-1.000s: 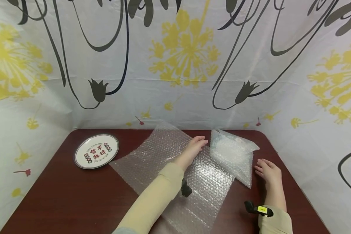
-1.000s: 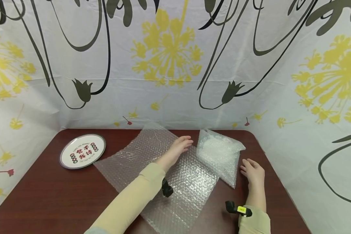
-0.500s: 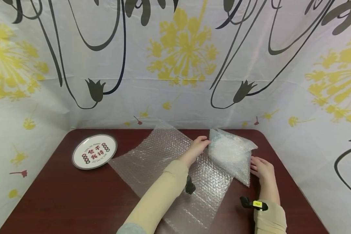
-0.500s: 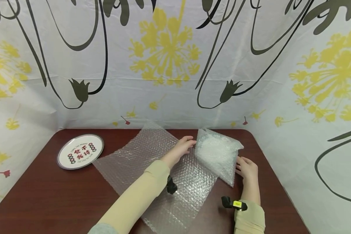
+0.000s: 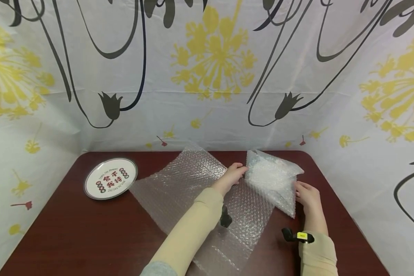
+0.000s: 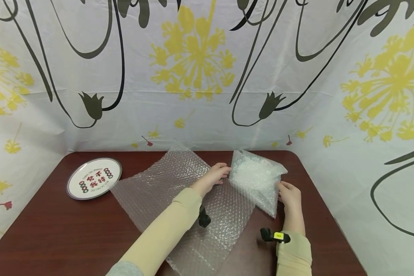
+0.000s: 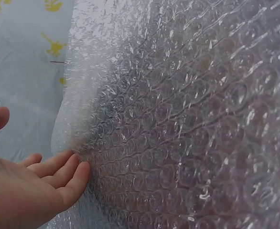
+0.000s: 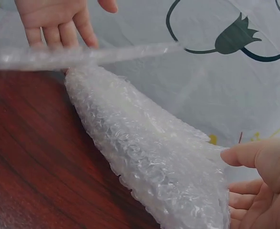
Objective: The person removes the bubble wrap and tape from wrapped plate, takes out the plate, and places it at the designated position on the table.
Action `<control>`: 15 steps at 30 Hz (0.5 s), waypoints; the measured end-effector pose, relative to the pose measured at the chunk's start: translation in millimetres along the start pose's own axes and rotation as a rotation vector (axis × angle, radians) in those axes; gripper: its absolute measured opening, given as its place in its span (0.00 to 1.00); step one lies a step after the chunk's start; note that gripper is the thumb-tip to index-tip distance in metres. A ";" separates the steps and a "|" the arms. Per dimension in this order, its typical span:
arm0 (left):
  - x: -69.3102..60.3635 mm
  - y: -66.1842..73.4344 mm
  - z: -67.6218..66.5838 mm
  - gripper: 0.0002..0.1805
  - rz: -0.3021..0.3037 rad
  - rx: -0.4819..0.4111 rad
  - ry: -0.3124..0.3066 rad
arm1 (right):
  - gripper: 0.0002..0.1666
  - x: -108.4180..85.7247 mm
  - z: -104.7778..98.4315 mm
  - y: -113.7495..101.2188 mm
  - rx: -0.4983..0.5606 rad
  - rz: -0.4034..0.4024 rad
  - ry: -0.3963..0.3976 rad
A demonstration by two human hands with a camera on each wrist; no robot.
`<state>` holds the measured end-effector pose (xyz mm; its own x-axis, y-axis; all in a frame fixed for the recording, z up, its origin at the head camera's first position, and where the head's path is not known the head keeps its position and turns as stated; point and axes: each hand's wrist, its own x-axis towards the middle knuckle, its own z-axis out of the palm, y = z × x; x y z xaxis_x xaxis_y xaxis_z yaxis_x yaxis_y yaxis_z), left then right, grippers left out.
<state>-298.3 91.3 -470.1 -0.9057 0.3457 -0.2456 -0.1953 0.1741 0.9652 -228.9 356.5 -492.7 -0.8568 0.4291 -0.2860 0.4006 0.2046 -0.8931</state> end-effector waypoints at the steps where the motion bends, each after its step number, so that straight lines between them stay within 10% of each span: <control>1: 1.0 -0.5 0.0 0.33 0.000 -0.004 -0.004 | 0.39 1.0 0.1 -0.1 -0.011 -0.003 -0.002; 15: -3.2 5.9 8.2 0.32 -0.007 -0.005 -0.002 | 0.35 10.1 1.7 -1.8 -0.116 -0.025 0.011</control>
<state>-293.5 98.7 -464.4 -0.9034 0.3463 -0.2529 -0.2037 0.1725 0.9637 -238.8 359.0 -494.5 -0.8635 0.4324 -0.2597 0.4148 0.3155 -0.8535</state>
